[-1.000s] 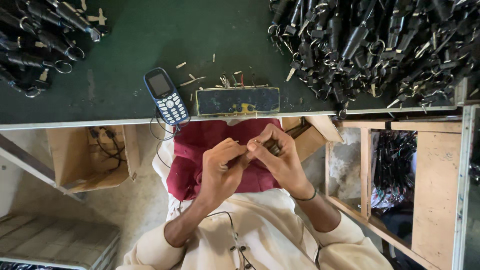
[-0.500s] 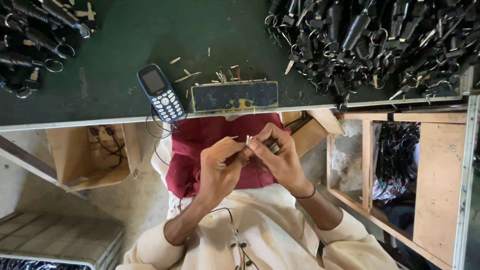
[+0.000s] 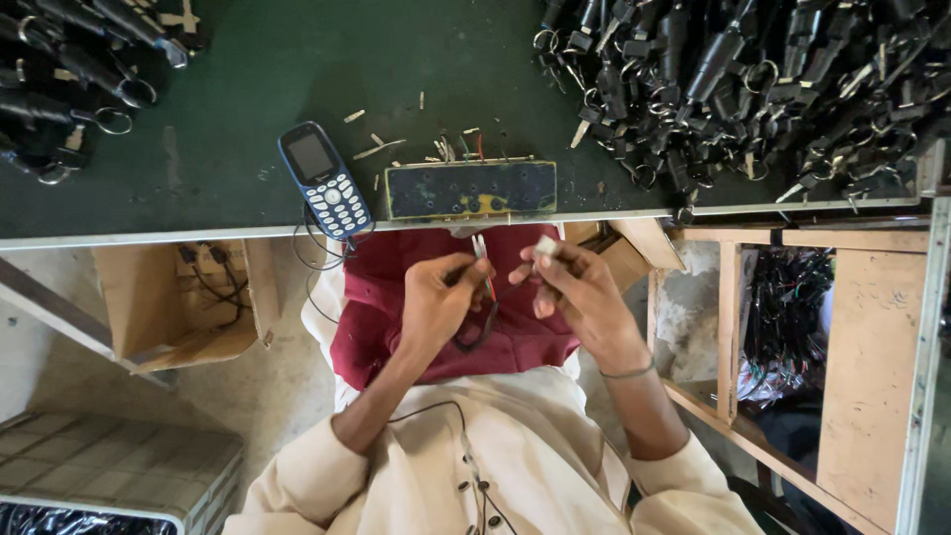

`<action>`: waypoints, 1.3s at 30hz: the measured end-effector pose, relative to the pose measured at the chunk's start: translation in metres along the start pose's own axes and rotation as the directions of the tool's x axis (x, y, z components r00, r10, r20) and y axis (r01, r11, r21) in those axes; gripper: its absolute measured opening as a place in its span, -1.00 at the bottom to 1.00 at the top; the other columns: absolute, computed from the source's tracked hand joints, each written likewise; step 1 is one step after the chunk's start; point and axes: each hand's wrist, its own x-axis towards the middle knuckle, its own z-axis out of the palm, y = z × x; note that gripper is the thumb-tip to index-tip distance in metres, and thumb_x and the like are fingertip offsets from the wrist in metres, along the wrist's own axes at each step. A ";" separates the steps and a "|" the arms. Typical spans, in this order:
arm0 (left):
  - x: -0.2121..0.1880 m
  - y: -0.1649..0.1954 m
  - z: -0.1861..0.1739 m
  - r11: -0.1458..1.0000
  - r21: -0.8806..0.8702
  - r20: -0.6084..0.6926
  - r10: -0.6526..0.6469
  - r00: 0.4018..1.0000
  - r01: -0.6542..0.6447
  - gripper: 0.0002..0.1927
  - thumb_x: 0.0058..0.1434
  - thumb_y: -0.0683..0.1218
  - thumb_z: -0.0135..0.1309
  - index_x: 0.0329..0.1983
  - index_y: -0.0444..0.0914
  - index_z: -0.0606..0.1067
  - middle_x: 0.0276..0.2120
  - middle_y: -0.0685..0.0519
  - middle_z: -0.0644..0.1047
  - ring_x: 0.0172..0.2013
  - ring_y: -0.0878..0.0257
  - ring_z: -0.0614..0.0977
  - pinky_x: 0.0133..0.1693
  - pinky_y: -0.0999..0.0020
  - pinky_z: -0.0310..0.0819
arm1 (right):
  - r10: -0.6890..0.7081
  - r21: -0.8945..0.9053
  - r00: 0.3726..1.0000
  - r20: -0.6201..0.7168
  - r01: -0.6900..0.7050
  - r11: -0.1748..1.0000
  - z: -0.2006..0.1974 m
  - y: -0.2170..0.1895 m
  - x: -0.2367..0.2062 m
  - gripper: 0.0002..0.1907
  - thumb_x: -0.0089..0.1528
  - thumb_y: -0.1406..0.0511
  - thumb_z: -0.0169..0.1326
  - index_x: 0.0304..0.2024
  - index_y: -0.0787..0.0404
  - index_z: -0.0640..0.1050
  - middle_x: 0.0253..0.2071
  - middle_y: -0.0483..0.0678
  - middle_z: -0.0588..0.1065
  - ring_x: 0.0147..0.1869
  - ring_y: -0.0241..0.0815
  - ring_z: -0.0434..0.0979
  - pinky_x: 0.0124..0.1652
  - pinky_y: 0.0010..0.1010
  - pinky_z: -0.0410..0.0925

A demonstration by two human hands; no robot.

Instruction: The person sits at a workbench and tests black cable assemblies one at a time, holding a handheld electrical tester and touching its probes to the wire ends and connectors. They pick each cable from a pile on the bench, connect and separate the wire ends, and set tested cables aside.

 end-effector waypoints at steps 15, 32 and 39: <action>0.024 0.003 0.003 0.831 0.473 -0.048 0.356 0.933 -0.293 -0.80 0.28 -0.14 0.25 -0.41 -0.36 0.62 -0.57 -0.17 0.50 -0.61 0.01 0.49 -0.49 0.22 0.35 | -0.057 -0.128 0.990 -0.132 0.040 0.991 -0.016 0.018 0.023 -0.71 0.40 0.22 0.06 -0.09 0.37 0.56 -0.24 0.05 0.62 -0.46 -0.36 0.48 -0.40 -0.54 0.39; 0.025 -0.005 0.012 0.590 0.565 -0.091 0.739 0.667 -0.577 -0.95 0.31 -0.24 0.20 -0.24 -0.32 0.54 -0.44 -0.07 0.52 -0.42 0.00 0.55 -0.35 0.16 0.41 | 0.024 -0.476 1.000 0.010 -0.016 0.879 -0.009 0.022 0.059 -0.59 0.40 0.07 0.02 -0.29 0.28 0.59 -0.44 -0.22 0.46 -0.51 -0.48 0.31 -0.55 -0.61 0.20; 0.029 -0.005 0.010 0.642 0.558 -0.124 0.692 0.711 -0.527 -0.91 0.31 -0.20 0.22 -0.26 -0.34 0.56 -0.45 -0.08 0.53 -0.43 -0.01 0.56 -0.36 0.16 0.41 | 0.064 -0.484 0.996 0.054 -0.030 0.874 -0.011 0.019 0.052 -0.56 0.41 0.05 0.01 -0.32 0.27 0.57 -0.50 -0.21 0.40 -0.55 -0.47 0.31 -0.57 -0.62 0.18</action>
